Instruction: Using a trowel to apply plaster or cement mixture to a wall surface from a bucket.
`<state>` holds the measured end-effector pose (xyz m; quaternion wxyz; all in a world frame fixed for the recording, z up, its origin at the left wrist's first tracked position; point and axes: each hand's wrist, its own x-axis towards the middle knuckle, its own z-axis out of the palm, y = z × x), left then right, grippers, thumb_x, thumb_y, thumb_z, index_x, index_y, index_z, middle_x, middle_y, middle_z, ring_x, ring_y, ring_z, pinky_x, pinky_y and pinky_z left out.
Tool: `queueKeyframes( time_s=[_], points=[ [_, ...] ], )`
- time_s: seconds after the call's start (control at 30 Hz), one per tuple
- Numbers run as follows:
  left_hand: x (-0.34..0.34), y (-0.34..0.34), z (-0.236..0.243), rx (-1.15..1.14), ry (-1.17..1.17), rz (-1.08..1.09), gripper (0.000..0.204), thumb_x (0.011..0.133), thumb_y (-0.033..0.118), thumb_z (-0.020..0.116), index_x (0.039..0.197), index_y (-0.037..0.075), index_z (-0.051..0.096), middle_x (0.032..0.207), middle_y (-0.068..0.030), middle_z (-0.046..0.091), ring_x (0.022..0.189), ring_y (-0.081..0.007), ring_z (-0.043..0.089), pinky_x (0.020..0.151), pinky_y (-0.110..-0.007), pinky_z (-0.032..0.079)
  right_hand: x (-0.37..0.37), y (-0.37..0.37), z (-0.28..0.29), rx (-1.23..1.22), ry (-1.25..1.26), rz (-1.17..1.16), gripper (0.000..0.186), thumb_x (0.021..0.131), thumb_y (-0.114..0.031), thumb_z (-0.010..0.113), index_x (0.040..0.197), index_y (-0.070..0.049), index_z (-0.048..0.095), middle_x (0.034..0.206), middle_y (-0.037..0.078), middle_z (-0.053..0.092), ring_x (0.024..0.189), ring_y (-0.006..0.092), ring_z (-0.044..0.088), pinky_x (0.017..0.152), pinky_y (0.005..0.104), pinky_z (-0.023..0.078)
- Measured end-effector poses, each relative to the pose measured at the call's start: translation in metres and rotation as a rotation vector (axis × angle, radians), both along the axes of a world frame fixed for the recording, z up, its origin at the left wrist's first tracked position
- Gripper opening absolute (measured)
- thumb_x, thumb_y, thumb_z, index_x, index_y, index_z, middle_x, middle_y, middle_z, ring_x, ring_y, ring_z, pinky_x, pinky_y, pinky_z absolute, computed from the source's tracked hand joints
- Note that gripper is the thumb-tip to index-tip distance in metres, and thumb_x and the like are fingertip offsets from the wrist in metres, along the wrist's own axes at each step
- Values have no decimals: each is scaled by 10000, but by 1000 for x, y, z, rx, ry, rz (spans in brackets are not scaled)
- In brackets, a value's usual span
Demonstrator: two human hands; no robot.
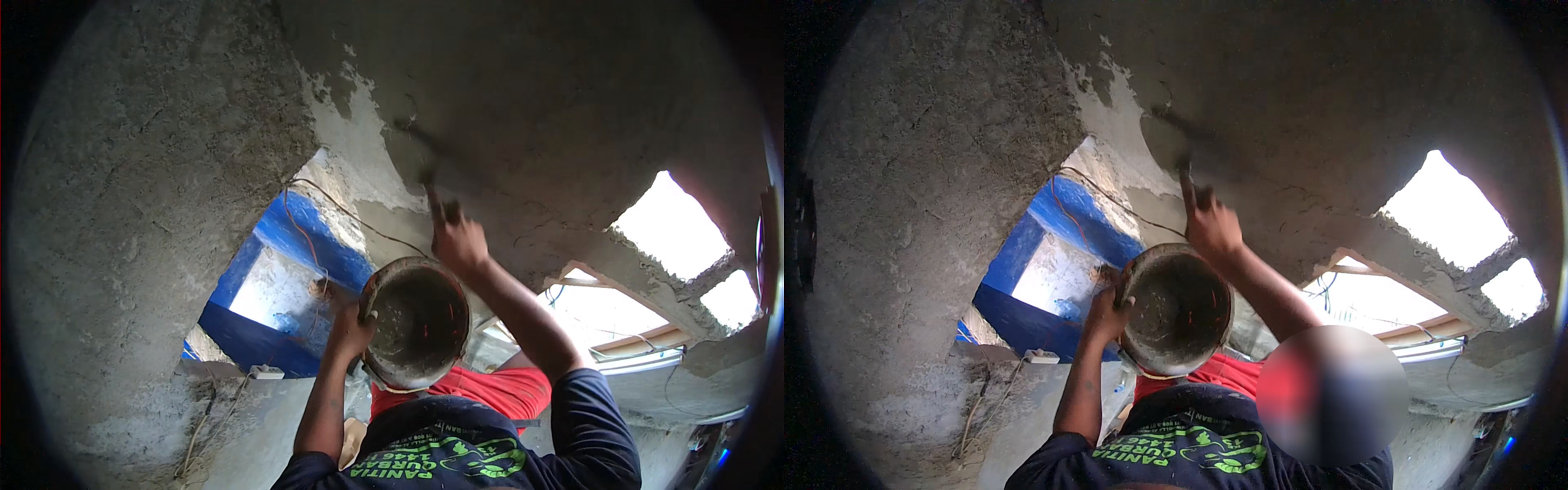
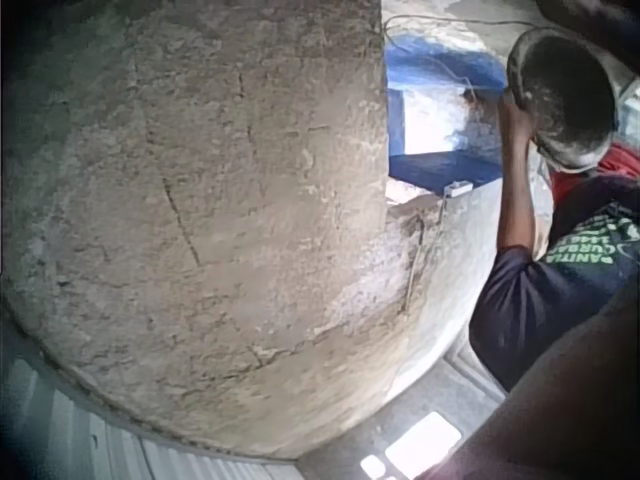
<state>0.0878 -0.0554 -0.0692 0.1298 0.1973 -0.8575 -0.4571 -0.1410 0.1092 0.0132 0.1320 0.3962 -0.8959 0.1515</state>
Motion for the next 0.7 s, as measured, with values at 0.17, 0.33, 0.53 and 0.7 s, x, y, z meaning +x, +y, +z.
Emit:
queueKeyframes(
  time_s=[0.17,0.33,0.53,0.7],
  points=[
    [-6,-1,-4,-116,-45,68,299,887,227,691,915,-52,587,871,-301,650,899,-515,636,776,-545,492,-49,-29,59,-13,138,-92,816,867,-69,553,1610,-146,223,1230,324,591,931,445,700,732,525,599],
    [-4,-3,-6,-80,-104,9,299,879,159,694,1084,-52,640,1008,-291,689,1020,-461,669,866,-495,520,-37,-9,-1,126,13,-18,802,865,-40,546,1602,-125,243,1253,343,588,977,444,701,747,521,598],
    [-2,4,3,-75,76,-44,373,878,166,698,1167,-62,639,1057,-345,670,1052,-508,638,905,-519,505,-16,4,5,-16,32,8,797,843,-25,553,1589,-107,284,1194,324,592,856,433,700,717,506,601],
    [-5,-5,5,-40,-264,45,345,894,149,670,1154,-74,629,1081,-330,677,1073,-482,646,883,-506,511,-24,-13,23,-86,274,-170,693,869,-42,544,1540,-96,374,1055,255,617,707,376,707,582,470,599]
  ],
)
